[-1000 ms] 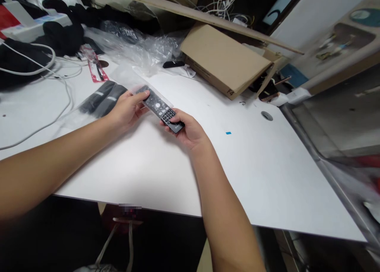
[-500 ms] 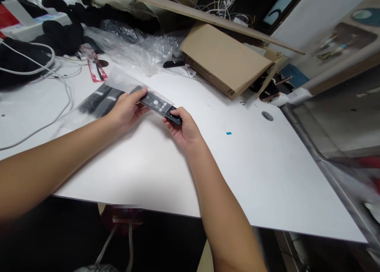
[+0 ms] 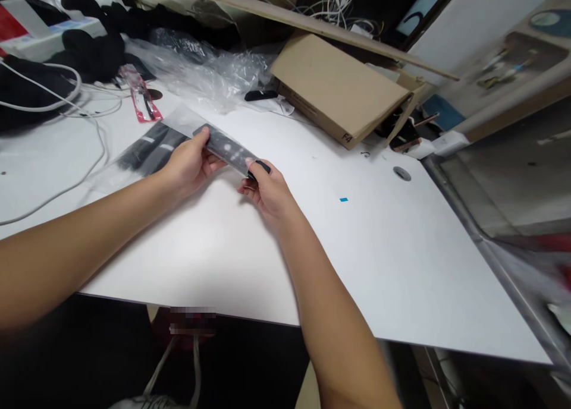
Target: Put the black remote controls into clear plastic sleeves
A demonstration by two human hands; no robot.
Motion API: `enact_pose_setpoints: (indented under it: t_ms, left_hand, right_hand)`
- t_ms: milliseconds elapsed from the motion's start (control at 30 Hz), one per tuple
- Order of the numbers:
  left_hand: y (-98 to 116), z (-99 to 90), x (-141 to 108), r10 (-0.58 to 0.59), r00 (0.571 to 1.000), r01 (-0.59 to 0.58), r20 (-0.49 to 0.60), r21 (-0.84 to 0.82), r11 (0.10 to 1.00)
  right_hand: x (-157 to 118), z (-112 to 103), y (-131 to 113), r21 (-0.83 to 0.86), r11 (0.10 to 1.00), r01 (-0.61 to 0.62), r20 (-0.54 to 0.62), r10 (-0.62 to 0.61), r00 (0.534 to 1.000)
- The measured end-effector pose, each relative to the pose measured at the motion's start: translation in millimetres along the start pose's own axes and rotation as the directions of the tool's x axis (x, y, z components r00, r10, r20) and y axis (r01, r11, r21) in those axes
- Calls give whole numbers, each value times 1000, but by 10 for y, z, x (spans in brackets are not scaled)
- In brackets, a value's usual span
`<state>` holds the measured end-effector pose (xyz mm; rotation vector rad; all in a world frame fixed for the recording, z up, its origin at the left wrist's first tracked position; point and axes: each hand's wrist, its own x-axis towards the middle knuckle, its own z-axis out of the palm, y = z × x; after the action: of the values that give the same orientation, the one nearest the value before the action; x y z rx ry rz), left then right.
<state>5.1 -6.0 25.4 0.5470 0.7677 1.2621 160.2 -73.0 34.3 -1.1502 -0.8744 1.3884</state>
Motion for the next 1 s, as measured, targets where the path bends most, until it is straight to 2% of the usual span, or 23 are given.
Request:
enact_pose_setpoints:
  t_ms: [233,400,600,767,1000]
  left_hand:
    - [8,16,-31,-25,1000,25,14,-34,999]
    - [5,-10,-2,-44,999,45,23,-53,998]
    - [8,-53,40,-28,999,30,30,-56,998]
    - [31,-57,44,-25,998,27,56,-43,999]
    - [32,-70,69,-12,998,13,58,-24,1000]
  right_hand:
    - [-8,-11,31,-7,1000,-15,97,15,995]
    - [-11,-17,32,-34,999,-3,72,5,997]
    - [-58,-24,-37,24,998,-56,146,52,988]
    - [-62,-32,-62,24,999,-31,48,30,998]
    - [-30,-46,-26,-11,999,-31,-34,30,999]
